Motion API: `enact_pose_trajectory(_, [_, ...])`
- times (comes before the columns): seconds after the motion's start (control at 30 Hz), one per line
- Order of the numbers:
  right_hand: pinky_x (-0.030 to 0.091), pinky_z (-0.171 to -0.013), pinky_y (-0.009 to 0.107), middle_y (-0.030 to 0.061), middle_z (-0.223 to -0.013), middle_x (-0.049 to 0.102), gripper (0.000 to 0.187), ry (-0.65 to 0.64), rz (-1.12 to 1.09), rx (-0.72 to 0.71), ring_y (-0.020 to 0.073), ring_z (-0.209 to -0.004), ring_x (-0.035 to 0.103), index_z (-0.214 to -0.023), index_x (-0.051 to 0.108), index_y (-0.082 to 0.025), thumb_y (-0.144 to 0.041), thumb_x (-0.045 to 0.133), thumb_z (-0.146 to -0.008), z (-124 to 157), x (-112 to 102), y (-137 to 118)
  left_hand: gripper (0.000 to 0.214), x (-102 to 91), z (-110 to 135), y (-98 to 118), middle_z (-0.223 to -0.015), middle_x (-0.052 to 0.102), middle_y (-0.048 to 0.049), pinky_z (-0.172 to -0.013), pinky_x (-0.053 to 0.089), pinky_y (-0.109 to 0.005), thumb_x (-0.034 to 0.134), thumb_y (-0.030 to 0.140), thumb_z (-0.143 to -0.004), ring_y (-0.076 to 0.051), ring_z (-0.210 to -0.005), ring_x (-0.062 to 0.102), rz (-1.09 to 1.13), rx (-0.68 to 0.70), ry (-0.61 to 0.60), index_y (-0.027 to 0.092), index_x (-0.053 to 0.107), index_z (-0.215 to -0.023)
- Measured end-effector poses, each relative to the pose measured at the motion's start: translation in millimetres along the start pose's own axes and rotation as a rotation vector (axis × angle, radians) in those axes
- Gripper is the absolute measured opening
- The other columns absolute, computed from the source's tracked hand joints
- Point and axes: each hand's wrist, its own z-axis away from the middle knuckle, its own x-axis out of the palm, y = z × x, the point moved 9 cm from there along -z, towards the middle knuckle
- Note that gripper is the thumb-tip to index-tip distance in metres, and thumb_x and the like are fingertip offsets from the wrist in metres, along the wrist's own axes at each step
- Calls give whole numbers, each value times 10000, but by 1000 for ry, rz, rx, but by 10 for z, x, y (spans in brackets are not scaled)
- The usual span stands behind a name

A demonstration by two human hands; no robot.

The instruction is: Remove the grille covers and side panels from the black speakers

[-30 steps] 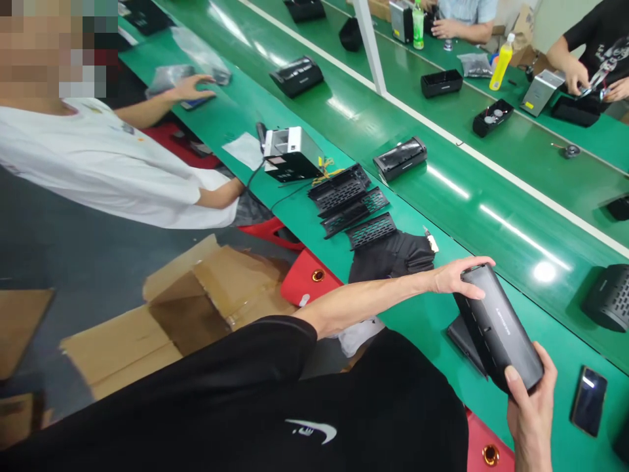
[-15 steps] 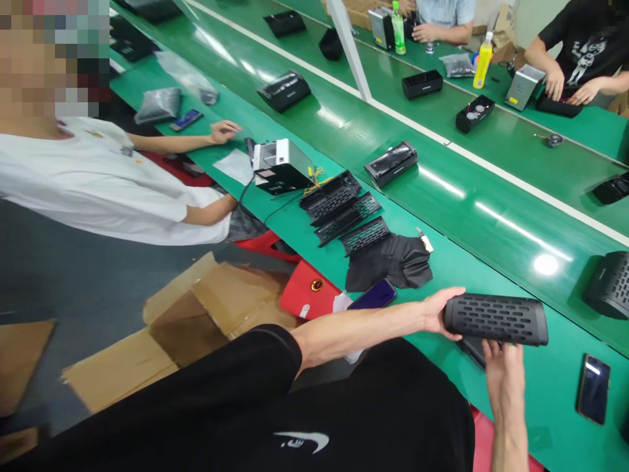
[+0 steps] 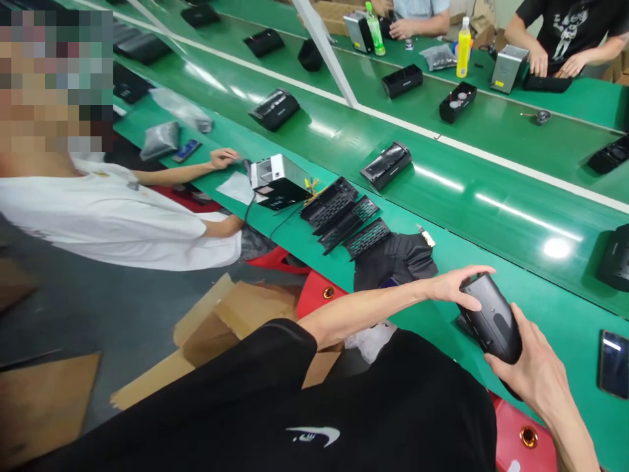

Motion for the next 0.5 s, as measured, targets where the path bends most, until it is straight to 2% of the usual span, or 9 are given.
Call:
enact_pose_trajectory(0.07, [467,-1040,587,137,-1440,596,1027,58,-77,-5,425,-1266,580,-1577,448,-293,-725,736,-691,47,-27,40,970,-17,76,-84,-1462,569,-82,-1041,504,-392,933,497,-628,-295,-1221,605,62,-18,64,302,560,-1502])
enact_pose_trajectory(0.17, [309,-1180,612,158,-1611,432,1230,188,-400,108,447,-1447,407,-1629,359,-273,-736,837,-594,191,0,345,932,-84,231,-232,-1366,607,-81,-960,527,-350,905,481,-663,-254,-1112,628,179,-11,181,285,544,-1500])
enact_pose_trajectory(0.23, [306,-1175,628,154,-1645,384,1303,185,-673,240,450,-1448,401,-1651,286,-299,-707,878,-564,301,169,550,924,-115,295,-318,-1323,622,-78,-953,526,-342,903,472,-661,-245,-1089,629,219,-24,221,279,543,-1491])
enact_pose_trajectory(0.3, [327,-1164,617,137,-1631,407,1298,167,-850,308,437,-1429,423,-1645,274,-324,-665,900,-561,389,315,594,937,-135,320,-376,-1298,630,-75,-961,523,-344,910,472,-640,-246,-1082,631,247,-49,238,273,546,-1480])
enact_pose_trajectory(0.37, [310,-1183,579,119,-1619,422,1245,216,-862,306,416,-1439,407,-1628,310,-322,-625,912,-581,456,309,526,946,-145,330,-379,-1296,625,-75,-986,514,-352,907,481,-635,-250,-1100,628,284,-55,227,270,538,-1481])
enact_pose_trajectory(0.5, [274,-1201,524,102,-1530,500,990,280,-748,265,389,-1386,451,-1535,457,-287,-615,858,-692,544,182,314,1017,-101,369,-316,-1355,593,-83,-1032,498,-377,918,463,-614,-277,-1179,610,298,-81,117,287,491,-1519])
